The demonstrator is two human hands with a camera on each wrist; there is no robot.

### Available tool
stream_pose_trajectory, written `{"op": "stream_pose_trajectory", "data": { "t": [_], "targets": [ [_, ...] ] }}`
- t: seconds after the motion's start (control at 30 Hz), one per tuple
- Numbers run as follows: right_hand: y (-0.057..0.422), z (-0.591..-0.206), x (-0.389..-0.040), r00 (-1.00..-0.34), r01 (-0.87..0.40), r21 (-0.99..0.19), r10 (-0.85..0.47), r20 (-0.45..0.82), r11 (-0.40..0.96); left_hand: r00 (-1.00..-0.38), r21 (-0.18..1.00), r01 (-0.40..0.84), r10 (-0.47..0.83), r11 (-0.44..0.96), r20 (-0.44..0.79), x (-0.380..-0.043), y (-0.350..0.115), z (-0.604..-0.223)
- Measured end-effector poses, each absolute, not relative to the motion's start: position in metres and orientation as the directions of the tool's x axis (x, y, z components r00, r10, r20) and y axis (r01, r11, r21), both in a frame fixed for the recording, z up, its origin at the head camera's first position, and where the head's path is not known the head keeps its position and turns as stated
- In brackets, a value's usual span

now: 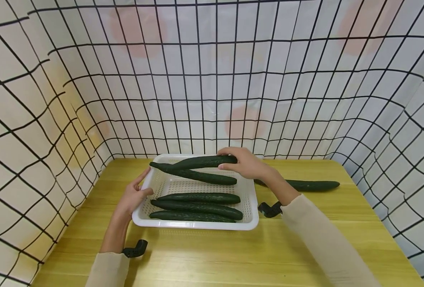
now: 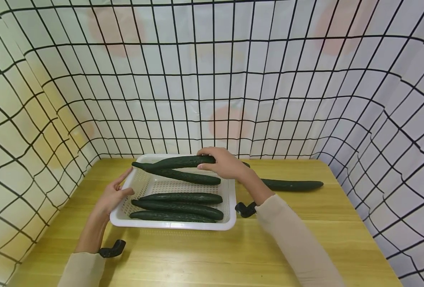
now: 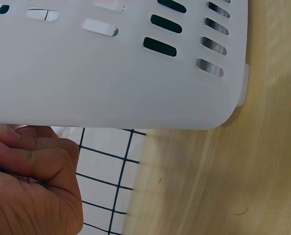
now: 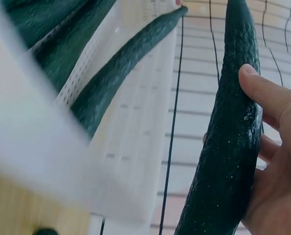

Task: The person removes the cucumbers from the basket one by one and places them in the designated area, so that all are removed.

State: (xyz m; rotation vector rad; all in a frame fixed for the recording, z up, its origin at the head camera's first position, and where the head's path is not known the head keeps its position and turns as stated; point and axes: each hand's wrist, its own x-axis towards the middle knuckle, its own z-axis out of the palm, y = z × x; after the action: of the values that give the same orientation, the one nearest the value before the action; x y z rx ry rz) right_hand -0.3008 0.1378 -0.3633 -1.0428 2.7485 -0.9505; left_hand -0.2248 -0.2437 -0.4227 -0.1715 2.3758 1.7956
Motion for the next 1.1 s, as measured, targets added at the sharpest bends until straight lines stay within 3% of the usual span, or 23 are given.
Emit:
{"op": "stream_pose_trajectory", "data": {
  "t": [0.47,1.1],
  "targets": [
    [0.227,-0.383,-0.288,-0.859,-0.469,-0.570,-0.498,0.116,0.675,-0.984,0.944,-0.175,-0.011,0.279,-0.179,-0.242,-0.256,-0.454],
    [0.353,-0.395,-0.262,-0.922,-0.379,-0.482,-0.369,0.121,0.790,-0.980,0.948,-0.188,0.013,0.257,-0.198,-0.242,-0.255,-0.456]
  ]
}}
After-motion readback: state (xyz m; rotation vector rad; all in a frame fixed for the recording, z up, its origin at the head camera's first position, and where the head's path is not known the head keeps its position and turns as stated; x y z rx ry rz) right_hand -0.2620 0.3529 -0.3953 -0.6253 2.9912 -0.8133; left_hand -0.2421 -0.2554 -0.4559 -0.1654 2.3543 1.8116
